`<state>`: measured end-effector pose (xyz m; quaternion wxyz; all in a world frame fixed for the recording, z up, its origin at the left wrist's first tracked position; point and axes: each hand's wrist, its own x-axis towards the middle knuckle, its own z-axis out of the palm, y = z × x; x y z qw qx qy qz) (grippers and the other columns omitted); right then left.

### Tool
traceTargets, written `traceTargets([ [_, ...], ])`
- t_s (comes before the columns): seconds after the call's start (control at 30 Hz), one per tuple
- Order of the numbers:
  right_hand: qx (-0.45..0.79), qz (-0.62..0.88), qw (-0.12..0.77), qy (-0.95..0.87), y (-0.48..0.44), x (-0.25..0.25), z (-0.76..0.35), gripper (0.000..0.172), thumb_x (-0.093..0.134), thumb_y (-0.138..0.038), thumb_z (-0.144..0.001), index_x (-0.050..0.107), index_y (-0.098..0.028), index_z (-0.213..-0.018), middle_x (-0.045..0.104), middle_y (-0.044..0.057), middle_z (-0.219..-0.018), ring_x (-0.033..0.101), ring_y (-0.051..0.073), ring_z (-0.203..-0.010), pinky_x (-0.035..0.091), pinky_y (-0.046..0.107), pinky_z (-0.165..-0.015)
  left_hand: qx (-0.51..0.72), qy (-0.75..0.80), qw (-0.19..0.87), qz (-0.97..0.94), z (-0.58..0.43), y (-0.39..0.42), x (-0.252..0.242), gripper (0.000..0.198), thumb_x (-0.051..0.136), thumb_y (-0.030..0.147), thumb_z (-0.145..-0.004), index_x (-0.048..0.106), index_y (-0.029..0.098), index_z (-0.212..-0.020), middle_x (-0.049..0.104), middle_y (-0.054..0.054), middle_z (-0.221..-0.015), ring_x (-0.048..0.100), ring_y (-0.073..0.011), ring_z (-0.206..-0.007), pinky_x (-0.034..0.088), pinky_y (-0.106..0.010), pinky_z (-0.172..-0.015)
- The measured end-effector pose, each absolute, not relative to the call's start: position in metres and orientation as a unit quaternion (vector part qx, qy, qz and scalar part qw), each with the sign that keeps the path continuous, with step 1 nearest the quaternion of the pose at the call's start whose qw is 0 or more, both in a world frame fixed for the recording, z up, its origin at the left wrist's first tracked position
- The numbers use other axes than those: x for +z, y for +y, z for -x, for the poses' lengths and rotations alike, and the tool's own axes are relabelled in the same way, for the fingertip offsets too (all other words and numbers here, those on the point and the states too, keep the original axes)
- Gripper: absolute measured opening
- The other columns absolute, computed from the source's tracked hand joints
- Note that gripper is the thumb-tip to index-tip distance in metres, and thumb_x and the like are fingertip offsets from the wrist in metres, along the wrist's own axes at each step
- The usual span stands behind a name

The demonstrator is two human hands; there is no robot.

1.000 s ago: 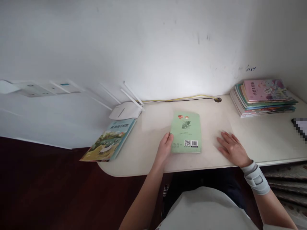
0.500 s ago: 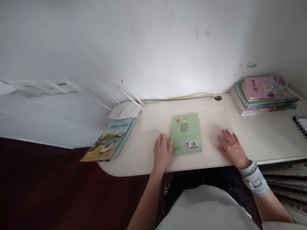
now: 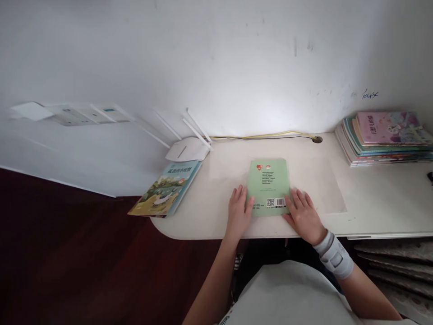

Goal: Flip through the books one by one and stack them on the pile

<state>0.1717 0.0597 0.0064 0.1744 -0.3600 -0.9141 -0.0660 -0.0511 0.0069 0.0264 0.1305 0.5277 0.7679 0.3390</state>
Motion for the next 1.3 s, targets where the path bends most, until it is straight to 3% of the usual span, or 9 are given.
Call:
traceTargets([
  [0.17,-0.053,0.365,0.174,-0.913,0.059,0.009,-0.173,0.047,0.042,-0.039,-0.092,0.051,-0.012,-0.13,0.047,0.018,-0.137,0.039,0.03,-0.13,0.034,0.047,-0.104,0.478,0.623,0.272,-0.557,0.031,-0.001,0.051,0.068,0.044,0.044,-0.089,0.014,0.022,-0.147,0.027,-0.01,-0.151,0.026,-0.0228,-0.139,0.03,-0.039,-0.11],
  [0.23,-0.047,0.365,0.172,-0.914,0.059,0.012,-0.172,0.047,0.042,-0.038,-0.092,0.049,-0.013,-0.131,0.047,0.017,-0.137,0.039,0.029,-0.13,0.035,0.047,-0.104,0.475,0.591,0.25,-0.602,0.014,0.003,0.056,0.08,0.048,0.042,-0.088,-0.001,0.022,-0.148,0.018,-0.012,-0.154,0.022,-0.0236,-0.14,0.03,-0.039,-0.111],
  [0.3,-0.036,0.361,0.174,-0.916,0.06,0.016,-0.172,0.045,0.042,-0.037,-0.093,0.049,-0.014,-0.131,0.047,0.017,-0.137,0.039,0.028,-0.13,0.035,0.046,-0.103,0.445,0.592,0.164,-0.652,-0.005,0.014,0.057,0.08,0.046,0.033,-0.09,-0.007,0.018,-0.147,0.01,-0.015,-0.155,0.014,-0.025,-0.141,0.026,-0.041,-0.112],
  [0.37,-0.018,0.349,0.176,-0.92,0.061,0.021,-0.174,0.04,0.043,-0.034,-0.092,0.053,-0.016,-0.126,0.051,0.016,-0.133,0.041,0.027,-0.129,0.036,0.046,-0.103,0.392,0.588,0.067,-0.704,-0.022,0.027,0.055,0.065,0.036,0.021,-0.092,0.003,0.017,-0.148,0.011,-0.015,-0.155,0.008,-0.0261,-0.142,0.024,-0.045,-0.113],
  [0.5,0.016,0.334,0.177,-0.926,0.064,0.024,-0.195,0.034,0.044,-0.032,-0.092,0.057,-0.018,-0.12,0.059,0.013,-0.124,0.044,0.025,-0.127,0.036,0.047,-0.104,0.26,0.559,-0.041,-0.786,-0.046,0.048,0.053,0.049,0.03,0.01,-0.091,0.038,0.021,-0.139,0.031,-0.01,-0.15,0.007,-0.031,-0.141,0.027,-0.055,-0.109],
  [0.7,-0.062,0.517,0.184,-0.833,0.071,0.014,-0.261,0.039,0.036,-0.027,-0.094,0.052,-0.013,-0.127,0.054,0.015,-0.131,0.046,0.026,-0.126,0.037,0.046,-0.101,0.135,0.539,-0.081,-0.827,-0.072,0.06,0.059,0.041,0.034,0.011,-0.091,0.051,0.016,-0.127,0.041,-0.013,-0.144,0.023,-0.0351,-0.138,0.027,-0.066,-0.104],
  [1.03,-0.067,0.504,0.201,-0.837,0.076,0.003,-0.277,0.04,0.033,-0.02,-0.094,0.052,-0.014,-0.129,0.054,0.013,-0.132,0.046,0.023,-0.126,0.035,0.044,-0.103,0.093,0.508,-0.087,-0.852,-0.104,0.071,0.037,0.037,0.035,0.011,-0.091,0.058,0.009,-0.12,0.053,-0.019,-0.132,0.034,-0.0359,-0.133,0.025,-0.069,-0.103],
  [1.3,-0.059,0.51,0.193,-0.836,0.076,0.004,-0.277,0.041,0.033,-0.018,-0.092,0.053,-0.013,-0.128,0.053,0.014,-0.133,0.045,0.023,-0.127,0.033,0.044,-0.105,0.07,0.564,-0.064,-0.82,-0.126,0.062,0.033,0.042,0.033,0.007,-0.088,0.052,0.0,-0.125,0.051,-0.028,-0.129,0.046,-0.0357,-0.125,0.036,-0.062,-0.097],
])
